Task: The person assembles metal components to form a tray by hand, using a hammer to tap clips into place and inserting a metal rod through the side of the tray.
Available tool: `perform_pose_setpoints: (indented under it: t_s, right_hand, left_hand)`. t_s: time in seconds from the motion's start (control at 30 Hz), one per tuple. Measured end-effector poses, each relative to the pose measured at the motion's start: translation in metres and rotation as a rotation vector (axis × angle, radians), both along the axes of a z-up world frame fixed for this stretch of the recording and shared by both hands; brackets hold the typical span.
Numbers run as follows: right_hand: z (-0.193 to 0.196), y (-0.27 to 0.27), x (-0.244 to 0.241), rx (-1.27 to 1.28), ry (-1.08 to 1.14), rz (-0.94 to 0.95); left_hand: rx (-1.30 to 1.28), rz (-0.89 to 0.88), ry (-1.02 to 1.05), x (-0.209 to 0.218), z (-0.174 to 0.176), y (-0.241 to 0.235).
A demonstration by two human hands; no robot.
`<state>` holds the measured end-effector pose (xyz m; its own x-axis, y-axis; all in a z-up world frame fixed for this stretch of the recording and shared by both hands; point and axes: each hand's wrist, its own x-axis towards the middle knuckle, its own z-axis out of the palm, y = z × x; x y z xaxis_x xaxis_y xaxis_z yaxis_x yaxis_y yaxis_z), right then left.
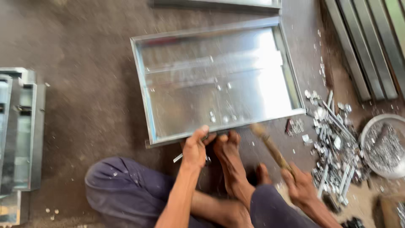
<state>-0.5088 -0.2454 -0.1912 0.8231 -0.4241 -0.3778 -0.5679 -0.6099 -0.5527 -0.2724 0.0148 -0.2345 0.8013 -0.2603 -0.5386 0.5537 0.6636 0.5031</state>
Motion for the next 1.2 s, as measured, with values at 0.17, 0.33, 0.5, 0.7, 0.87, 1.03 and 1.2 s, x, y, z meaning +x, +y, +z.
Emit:
perform_pose_setpoints:
  t_s: [0.17, 0.33, 0.5, 0.7, 0.87, 1.03, 1.2]
  right_hand:
    - [-0.048, -0.048, -0.046, -0.365, 0.058, 0.149]
    - [-0.016, 0.002, 0.067, -0.427, -0.394, 0.222]
    - [0.005, 0.085, 0.257, 0.037, -0.629, 0.148]
    - [0.009, 0.102, 0.335, 0.396, -0.317, 0.324]
    - [0.057, 0.091, 0.273, 0.145, -0.389, 0.783]
    - [0.073, 0.077, 0.238, -0.221, -0.855, 0.635]
    - [0.074, 0.069, 0.257, -0.259, -0.442, 0.583]
  left_hand:
    - [0.037, -0.137, 0.072, 0.012, 0.063, 0.005]
    - [-0.009, -0.081, 0.123, 0.056, 0.126, -0.005]
    - [-0.133, -0.106, 0.082, 0.079, 0.156, -0.019]
    - [-0.111, -0.075, 0.136, 0.091, 0.161, -0.021]
    - [-0.028, -0.066, 0.161, 0.097, 0.12, -0.015]
    - [-0.136, -0.09, 0.208, 0.068, 0.092, -0.011]
    - [-0.357, 0.027, 0.184, 0.039, 0.077, -0.013]
